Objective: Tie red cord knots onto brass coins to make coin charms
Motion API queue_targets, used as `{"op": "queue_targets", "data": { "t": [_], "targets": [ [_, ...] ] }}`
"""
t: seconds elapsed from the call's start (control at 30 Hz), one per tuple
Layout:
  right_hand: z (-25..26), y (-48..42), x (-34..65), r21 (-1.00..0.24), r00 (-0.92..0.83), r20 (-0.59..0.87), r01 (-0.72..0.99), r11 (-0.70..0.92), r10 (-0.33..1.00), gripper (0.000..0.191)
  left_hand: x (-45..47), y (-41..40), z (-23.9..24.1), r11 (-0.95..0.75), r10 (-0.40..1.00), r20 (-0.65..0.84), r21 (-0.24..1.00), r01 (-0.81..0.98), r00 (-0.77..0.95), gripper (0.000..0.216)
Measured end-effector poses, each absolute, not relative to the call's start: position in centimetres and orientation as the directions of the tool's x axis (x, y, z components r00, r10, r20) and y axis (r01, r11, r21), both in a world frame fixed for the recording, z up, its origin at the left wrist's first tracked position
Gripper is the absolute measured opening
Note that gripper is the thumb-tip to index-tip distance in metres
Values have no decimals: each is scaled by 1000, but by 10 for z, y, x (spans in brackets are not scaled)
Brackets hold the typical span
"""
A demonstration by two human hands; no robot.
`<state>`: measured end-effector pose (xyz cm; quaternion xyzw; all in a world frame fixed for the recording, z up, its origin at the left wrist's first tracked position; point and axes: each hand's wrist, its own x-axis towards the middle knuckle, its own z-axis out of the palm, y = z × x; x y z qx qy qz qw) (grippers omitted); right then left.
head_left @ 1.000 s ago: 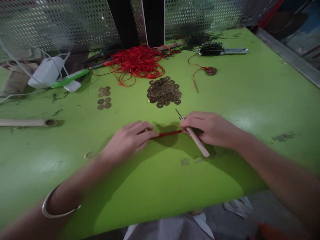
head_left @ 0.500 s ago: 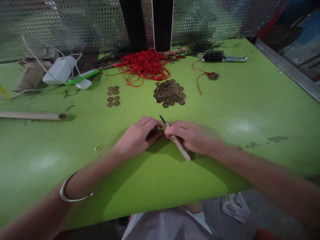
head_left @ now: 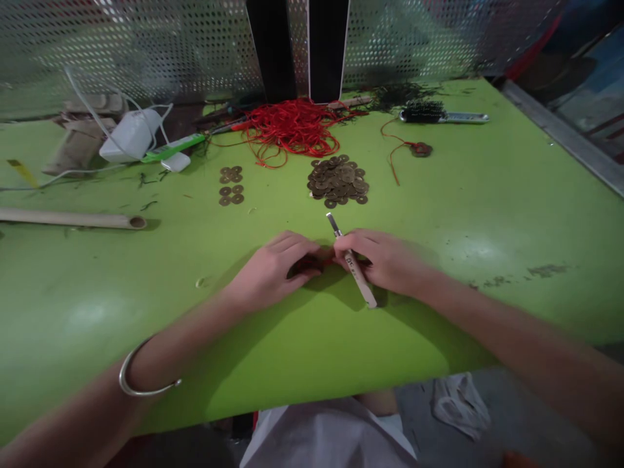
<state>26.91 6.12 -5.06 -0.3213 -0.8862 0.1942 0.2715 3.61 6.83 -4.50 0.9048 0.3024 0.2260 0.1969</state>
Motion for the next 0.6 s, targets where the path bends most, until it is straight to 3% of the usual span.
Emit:
{"op": "queue_targets", "data": {
  "t": [0.2,0.43,0.6],
  "targets": [
    [-49,66,287,-507,-640,400,442,740,656,14,36,68,-44,-809,579,419,403,428,699,16],
    [-44,66,293,-475,-690,386,421,773,613,9,38,63,-44,-916,397,462,154,370,793,17],
    [-26,67,302,-566,-541,461,430,703,703,9,48,57,-39,-911,400,493,123,393,773,18]
  ]
}}
